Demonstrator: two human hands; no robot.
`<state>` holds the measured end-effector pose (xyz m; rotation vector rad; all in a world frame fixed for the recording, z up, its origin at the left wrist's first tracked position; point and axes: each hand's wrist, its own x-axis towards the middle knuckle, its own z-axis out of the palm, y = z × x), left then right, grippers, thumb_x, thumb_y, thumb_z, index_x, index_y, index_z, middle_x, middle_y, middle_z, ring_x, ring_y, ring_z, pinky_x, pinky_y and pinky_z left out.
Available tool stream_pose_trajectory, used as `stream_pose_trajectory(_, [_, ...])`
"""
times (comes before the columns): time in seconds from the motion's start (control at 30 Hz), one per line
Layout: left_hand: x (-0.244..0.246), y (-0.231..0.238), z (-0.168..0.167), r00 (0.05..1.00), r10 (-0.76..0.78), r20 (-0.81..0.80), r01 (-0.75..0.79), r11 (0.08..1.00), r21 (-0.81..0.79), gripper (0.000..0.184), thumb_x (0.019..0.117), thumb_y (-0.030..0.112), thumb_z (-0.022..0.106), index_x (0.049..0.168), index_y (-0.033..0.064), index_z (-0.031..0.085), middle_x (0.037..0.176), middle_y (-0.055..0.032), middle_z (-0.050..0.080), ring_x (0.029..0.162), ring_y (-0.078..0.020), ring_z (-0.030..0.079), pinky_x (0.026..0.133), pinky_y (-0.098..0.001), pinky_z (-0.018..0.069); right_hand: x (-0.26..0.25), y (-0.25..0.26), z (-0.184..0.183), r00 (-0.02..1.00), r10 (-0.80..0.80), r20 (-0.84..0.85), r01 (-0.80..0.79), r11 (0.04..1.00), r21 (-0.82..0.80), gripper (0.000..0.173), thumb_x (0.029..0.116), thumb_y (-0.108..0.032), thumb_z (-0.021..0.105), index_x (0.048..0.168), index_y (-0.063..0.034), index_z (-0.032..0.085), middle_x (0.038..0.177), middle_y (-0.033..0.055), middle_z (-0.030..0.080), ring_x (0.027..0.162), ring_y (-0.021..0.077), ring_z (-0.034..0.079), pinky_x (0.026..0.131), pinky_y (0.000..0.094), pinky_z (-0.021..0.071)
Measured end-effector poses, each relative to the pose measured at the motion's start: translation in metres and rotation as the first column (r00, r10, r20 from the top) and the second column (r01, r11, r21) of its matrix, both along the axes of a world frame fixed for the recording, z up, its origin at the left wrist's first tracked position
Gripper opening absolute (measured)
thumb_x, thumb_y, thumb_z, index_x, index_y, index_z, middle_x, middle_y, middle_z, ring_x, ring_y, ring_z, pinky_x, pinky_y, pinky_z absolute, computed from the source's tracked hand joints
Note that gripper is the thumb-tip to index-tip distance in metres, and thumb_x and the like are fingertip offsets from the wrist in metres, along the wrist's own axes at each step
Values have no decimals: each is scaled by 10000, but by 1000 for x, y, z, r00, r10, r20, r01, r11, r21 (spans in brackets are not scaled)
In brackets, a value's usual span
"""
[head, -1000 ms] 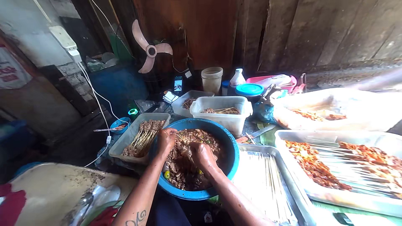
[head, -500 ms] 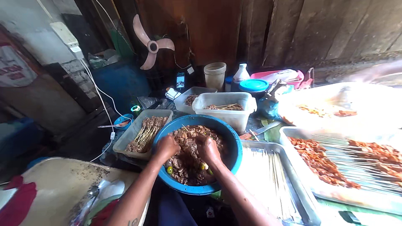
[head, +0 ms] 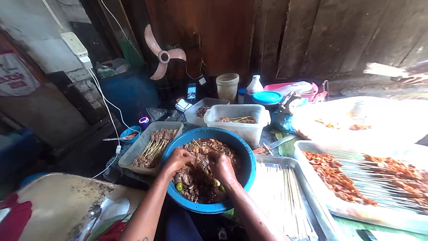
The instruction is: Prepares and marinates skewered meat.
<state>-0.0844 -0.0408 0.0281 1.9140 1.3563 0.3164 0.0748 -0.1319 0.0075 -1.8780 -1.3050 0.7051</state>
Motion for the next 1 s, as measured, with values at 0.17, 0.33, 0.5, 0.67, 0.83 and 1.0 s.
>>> stream_pose_trajectory(0.17, [-4, 10, 5, 811, 259, 525, -129, 954, -271, 146, 972, -71, 590, 1117, -57, 583, 949, -116, 623, 766, -164, 626, 733, -313, 571, -1, -2, 2, 1000, 10, -13, -9, 1000, 25, 221, 1041, -115, 563, 1130, -67, 760, 1026, 156, 744, 998, 315, 707, 913, 517, 539])
stream_pose_trajectory(0.33, [3, 17, 10, 704, 356, 614, -166, 924, -344, 202, 1037, -28, 476, 1191, -21, 607, 952, -76, 617, 769, -140, 591, 698, -288, 525, 1, -2, 3, 1000, 3, -24, -2, 1000, 15, 237, 1048, -139, 559, 1170, -74, 751, 1054, 161, 743, 1018, 318, 705, 930, 516, 535])
stream_pose_trajectory(0.5, [6, 23, 9, 622, 386, 681, -189, 918, -348, 303, 954, -124, 552, 1246, -48, 584, 993, -97, 619, 760, -140, 593, 724, -281, 539, -1, -1, 2, 1000, 13, -9, -12, 999, 39, 226, 1046, -143, 570, 1148, -71, 757, 1025, 165, 747, 1000, 321, 712, 916, 518, 537])
stream_pose_trajectory(0.67, [11, 25, 2, 589, 417, 692, -253, 908, -332, 163, 1021, -49, 512, 1133, -13, 625, 931, -60, 624, 707, -110, 572, 648, -243, 509, -1, -1, 4, 996, 88, 7, -87, 993, -76, 242, 1032, -143, 573, 1186, -111, 756, 1094, 157, 742, 1055, 326, 701, 938, 530, 533])
stream_pose_trajectory(0.83, [13, 26, -6, 678, 373, 633, -309, 926, -216, 161, 1033, -12, 530, 1146, -18, 645, 942, -75, 642, 714, -106, 572, 656, -253, 501, -2, -1, 3, 991, 136, 0, -136, 990, -20, 248, 1045, -153, 568, 1197, -101, 757, 1114, 144, 745, 1068, 304, 700, 958, 518, 526])
stream_pose_trajectory(1.0, [20, 14, -9, 836, 237, 495, -280, 960, 15, 223, 1055, -6, 483, 1197, -25, 653, 1030, -140, 668, 752, -152, 638, 714, -310, 557, -3, -2, 3, 993, 119, 22, -118, 992, -35, 234, 1033, -111, 565, 1173, -86, 751, 1081, 152, 741, 1043, 315, 703, 931, 517, 539])
